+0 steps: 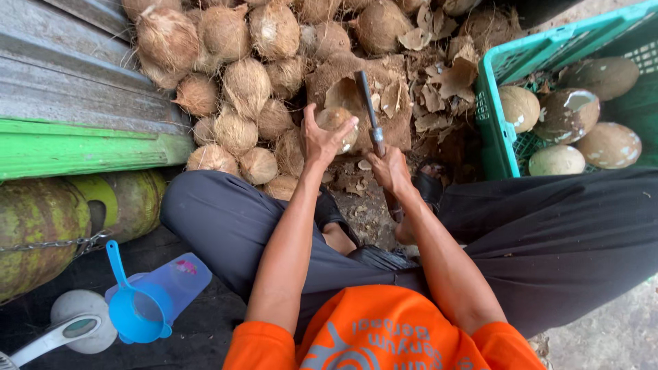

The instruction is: The person sits on the ground and uses a machete to strip the fibrous husk off coconuts one at a time, chopping the husk against the blade and pulling it away by hand. Husked coconuts are placed into a green plastic crate beside them, and discarded husks pile on the ground.

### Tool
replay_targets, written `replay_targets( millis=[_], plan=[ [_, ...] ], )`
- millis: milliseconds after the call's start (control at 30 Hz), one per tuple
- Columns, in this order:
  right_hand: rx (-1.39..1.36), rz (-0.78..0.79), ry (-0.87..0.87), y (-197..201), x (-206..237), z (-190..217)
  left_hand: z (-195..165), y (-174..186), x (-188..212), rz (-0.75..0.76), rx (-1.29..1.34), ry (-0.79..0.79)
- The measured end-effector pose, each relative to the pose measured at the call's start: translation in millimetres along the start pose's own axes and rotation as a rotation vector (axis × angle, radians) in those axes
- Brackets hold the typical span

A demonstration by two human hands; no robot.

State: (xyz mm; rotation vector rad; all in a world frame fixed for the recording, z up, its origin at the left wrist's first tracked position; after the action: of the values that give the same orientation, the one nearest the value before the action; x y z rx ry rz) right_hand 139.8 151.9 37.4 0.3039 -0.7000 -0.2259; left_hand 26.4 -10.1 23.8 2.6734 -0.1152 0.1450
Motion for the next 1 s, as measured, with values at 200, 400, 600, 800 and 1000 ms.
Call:
replay_targets(
  millis=[200,400,600,800,1000],
  plan=[
    [-0.385,0.084,-0.044,0,2,0,-14,7,17,-0.253,0.117,0.267],
    [-0.599,0.145,-0.102,-9,-5,-13,-60,-3,16,-0.296,0.243,0.016],
    [-0.45,0.135,0.002,-11,-5,-12,-160,-125,35,0.067,0.266,-0.009],
    [-0.595,0.104,-0.112,-6,3,-5,-232,-251,69,0.267,0.519,0.337],
    [-0.606,0.086,-0.133,-12,-10,-19,-208,-200,76,0.23,0.405,-0.211]
  ],
)
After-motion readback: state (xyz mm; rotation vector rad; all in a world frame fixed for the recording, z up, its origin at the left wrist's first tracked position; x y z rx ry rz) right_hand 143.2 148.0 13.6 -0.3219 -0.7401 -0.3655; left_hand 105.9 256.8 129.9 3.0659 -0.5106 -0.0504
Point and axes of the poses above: each hand's wrist, its own x-axis away from the middle knuckle, its own y-axis out of the back of the hand, z = x × y, the point moved 1 cm from there along -x, towards the middle knuckle, and after that the axes turned 2 degrees about -y, right-handed, at the moved point
